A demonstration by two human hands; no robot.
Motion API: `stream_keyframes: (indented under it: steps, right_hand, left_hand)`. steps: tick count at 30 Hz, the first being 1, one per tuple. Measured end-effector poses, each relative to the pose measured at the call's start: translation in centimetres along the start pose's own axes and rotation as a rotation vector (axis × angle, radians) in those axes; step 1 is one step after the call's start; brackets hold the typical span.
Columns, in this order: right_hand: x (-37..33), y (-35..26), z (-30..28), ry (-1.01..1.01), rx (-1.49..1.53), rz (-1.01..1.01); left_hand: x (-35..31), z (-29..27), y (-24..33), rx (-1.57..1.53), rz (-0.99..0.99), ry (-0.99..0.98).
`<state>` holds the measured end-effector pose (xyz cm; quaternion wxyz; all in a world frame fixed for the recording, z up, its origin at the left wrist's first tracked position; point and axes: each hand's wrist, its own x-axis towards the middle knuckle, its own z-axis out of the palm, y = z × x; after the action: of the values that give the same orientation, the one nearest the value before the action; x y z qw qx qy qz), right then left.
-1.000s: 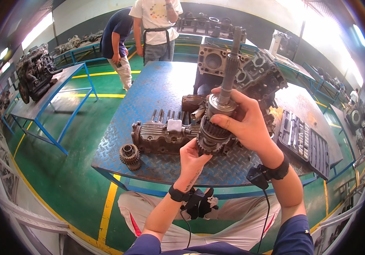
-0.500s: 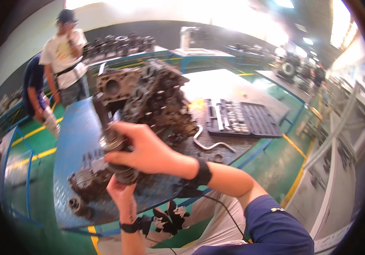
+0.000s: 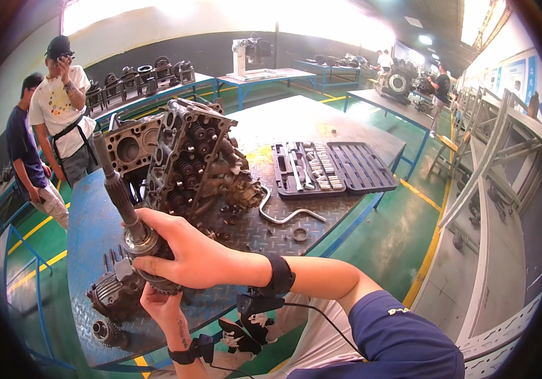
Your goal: The person assembles several gears onto a metal shaft by hand while resting the components on a workbench in a mechanical shop.
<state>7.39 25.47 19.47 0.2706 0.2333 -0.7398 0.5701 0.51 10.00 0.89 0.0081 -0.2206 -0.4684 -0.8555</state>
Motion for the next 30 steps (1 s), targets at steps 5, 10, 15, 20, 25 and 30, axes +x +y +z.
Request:
stream_keyframes:
  steps: [5,10,15,20,25,30]
  right_hand:
    - [-2.2,1.4,-1.1,0.078,0.060,-0.035]
    - [-4.6,1.0,-3.4,0.185,0.178,-0.040]
    - [-7.2,1.1,-5.5,0.222,0.308,0.062]
    - [-8.6,2.8,-6.2,0.394,0.333,0.011]
    - [-9.7,3.8,-6.9,0.397,0.549,0.123]
    - [-10.7,5.4,-6.2,0.402,0.599,0.102]
  left_hand:
    - [0.1,1.6,0.4,0.076,0.018,-0.047]
    - [-0.2,5.3,1.8,0.174,-0.048,-0.119]
    - [-1.1,8.7,3.0,0.229,-0.066,-0.184]
    - [-1.1,10.4,4.1,0.394,-0.196,-0.247]
    - [-1.1,10.4,4.3,0.478,-0.258,-0.265]
    - [-1.1,8.5,3.5,0.443,-0.259,-0.249]
